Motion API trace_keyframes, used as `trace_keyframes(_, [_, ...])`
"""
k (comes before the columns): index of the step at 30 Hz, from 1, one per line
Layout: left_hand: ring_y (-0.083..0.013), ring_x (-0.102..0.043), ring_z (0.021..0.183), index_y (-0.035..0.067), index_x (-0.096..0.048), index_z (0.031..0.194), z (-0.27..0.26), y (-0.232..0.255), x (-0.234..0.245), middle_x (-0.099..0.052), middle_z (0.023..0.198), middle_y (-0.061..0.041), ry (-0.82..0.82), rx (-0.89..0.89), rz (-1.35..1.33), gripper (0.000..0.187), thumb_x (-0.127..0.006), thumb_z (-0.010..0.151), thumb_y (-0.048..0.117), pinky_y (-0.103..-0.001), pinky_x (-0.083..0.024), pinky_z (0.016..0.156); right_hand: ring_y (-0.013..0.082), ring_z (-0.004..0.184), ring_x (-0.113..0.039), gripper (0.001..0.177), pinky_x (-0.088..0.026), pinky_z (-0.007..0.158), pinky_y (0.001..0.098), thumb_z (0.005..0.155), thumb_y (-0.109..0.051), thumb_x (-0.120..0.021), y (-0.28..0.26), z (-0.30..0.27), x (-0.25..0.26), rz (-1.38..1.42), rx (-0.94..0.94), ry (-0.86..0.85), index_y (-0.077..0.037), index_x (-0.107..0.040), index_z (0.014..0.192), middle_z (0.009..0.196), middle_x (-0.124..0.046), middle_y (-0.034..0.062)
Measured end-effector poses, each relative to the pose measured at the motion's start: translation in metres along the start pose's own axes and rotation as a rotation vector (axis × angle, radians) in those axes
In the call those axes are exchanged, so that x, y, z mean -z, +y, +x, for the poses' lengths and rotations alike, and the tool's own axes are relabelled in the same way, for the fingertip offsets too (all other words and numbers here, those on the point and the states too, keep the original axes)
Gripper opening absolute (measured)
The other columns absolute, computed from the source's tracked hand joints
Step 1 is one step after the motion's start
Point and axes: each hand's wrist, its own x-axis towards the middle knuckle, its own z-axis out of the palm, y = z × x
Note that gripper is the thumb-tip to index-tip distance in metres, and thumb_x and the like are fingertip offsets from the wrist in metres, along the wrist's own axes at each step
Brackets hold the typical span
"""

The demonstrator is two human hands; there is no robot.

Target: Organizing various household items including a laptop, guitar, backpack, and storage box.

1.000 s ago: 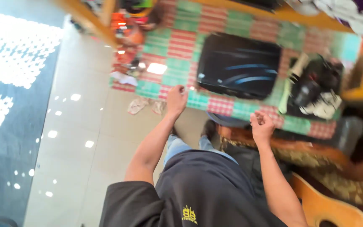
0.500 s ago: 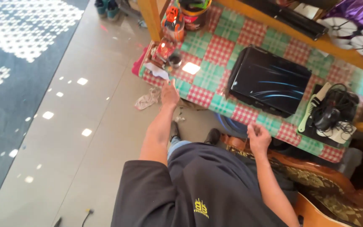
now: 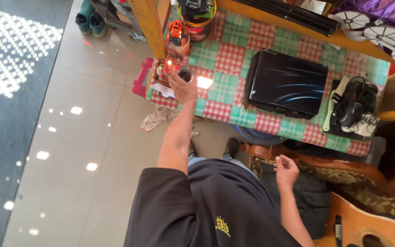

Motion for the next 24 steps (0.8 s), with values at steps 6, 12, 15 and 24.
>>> trace_keyframes(6, [-0.0383, -0.052, 0.125, 0.004, -0.052, 0.132, 0.005, -0.004, 0.0, -0.055, 0.127, -0.018, -0.015, -0.087, -0.061, 0.075, -0.088, 0.074, 0.036, -0.047, -0.044, 0.108, 0.0116, 0.076, -0.068, 0.026, -0.056, 0.063, 0.0261, 0.098, -0.016, -0.075, -0.004, -0.014, -0.027, 0.03, -0.018, 0.019, 0.002, -0.069, 0.116, 0.092, -0.069, 0.0038])
trace_keyframes(12, [-0.0437, -0.048, 0.124, 0.004, -0.055, 0.13, 0.008, 0.027, 0.02, -0.053, 0.13, -0.024, 0.037, -0.27, 0.004, 0.081, -0.094, 0.069, 0.04, -0.055, -0.037, 0.101, 0.0117, 0.074, -0.068, 0.026, -0.056, 0.061, 0.0263, 0.097, -0.016, -0.075, 0.01, 0.02, -0.036, 0.008, 0.019, -0.027, 0.001, -0.07, 0.116, 0.092, -0.069, 0.0035])
trace_keyframes(15, [-0.0389, -0.051, 0.125, 0.009, -0.056, 0.133, 0.018, 0.041, 0.008, -0.057, 0.128, -0.014, -0.076, -0.137, 0.017, 0.081, -0.091, 0.065, 0.036, -0.05, -0.041, 0.107, 0.0114, 0.075, -0.068, 0.026, -0.055, 0.063, 0.0254, 0.097, -0.016, -0.075, 0.002, 0.03, -0.035, 0.01, 0.048, -0.045, 0.001, -0.07, 0.116, 0.092, -0.071, 0.0034])
trace_keyframes(24, [-0.0392, -0.048, 0.129, 0.009, -0.052, 0.137, 0.05, 0.046, -0.026, -0.054, 0.131, -0.014, -0.136, -0.168, 0.099, 0.085, -0.093, 0.067, 0.034, -0.05, -0.038, 0.111, 0.0115, 0.077, -0.069, 0.027, -0.056, 0.064, 0.0261, 0.097, -0.017, -0.076, -0.021, 0.048, -0.015, 0.033, 0.012, 0.028, 0.001, -0.07, 0.117, 0.094, -0.071, 0.004])
